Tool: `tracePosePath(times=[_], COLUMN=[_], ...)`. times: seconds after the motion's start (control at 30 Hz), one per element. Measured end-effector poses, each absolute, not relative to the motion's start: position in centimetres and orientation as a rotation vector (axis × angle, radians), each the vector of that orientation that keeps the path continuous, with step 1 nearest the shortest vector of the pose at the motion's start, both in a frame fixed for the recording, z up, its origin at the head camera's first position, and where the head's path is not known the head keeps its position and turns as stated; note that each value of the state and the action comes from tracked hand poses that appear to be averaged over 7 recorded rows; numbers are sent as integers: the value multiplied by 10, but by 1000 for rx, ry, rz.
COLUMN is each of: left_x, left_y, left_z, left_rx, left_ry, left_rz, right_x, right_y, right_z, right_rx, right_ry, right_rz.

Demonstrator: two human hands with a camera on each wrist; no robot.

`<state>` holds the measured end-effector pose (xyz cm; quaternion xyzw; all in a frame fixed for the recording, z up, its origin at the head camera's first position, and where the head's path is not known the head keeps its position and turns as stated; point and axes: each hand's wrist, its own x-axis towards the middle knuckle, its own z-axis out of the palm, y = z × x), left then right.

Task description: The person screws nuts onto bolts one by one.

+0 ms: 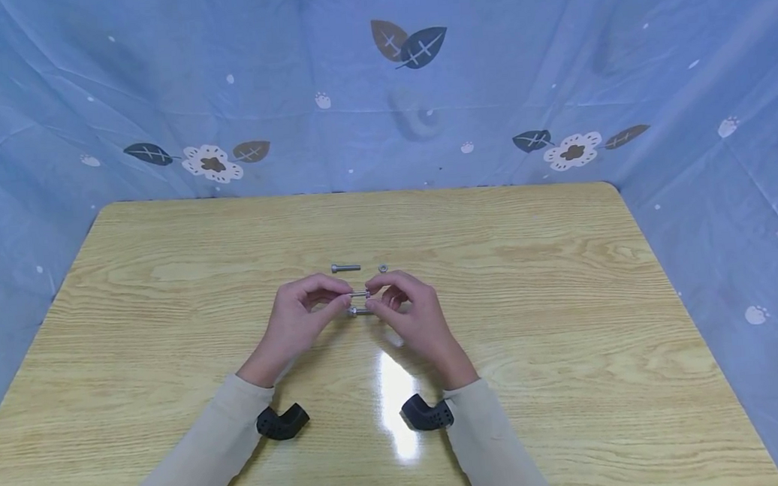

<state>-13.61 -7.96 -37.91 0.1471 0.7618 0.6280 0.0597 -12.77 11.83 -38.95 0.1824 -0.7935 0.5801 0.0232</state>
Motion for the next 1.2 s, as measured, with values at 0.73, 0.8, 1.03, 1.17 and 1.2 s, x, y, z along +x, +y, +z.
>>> tracePosePath(times=[0.73,0.8,1.03,1.17,1.2], left_x=[-135,-135,-135,-135,-135], left_y=[-78,-78,-78,-78,-78], left_z=[-377,-377,-376,-377,-377], left_rx=[432,433,437,447,449], left_ry=[2296,2290,2289,2286,2285], left_rz=[1912,1921,1921,1921,1921], right_x=[-131,-133,-136,-133,-133], right_y=[121,123,125,122,122], right_z=[-408,-416,-421,-412,-412], right_rx=[517,523,555,511,501], right_ry=[-2483,-2460,-2400,-2438,-2452], right_rz=[1794,1800,1826,1812,1804])
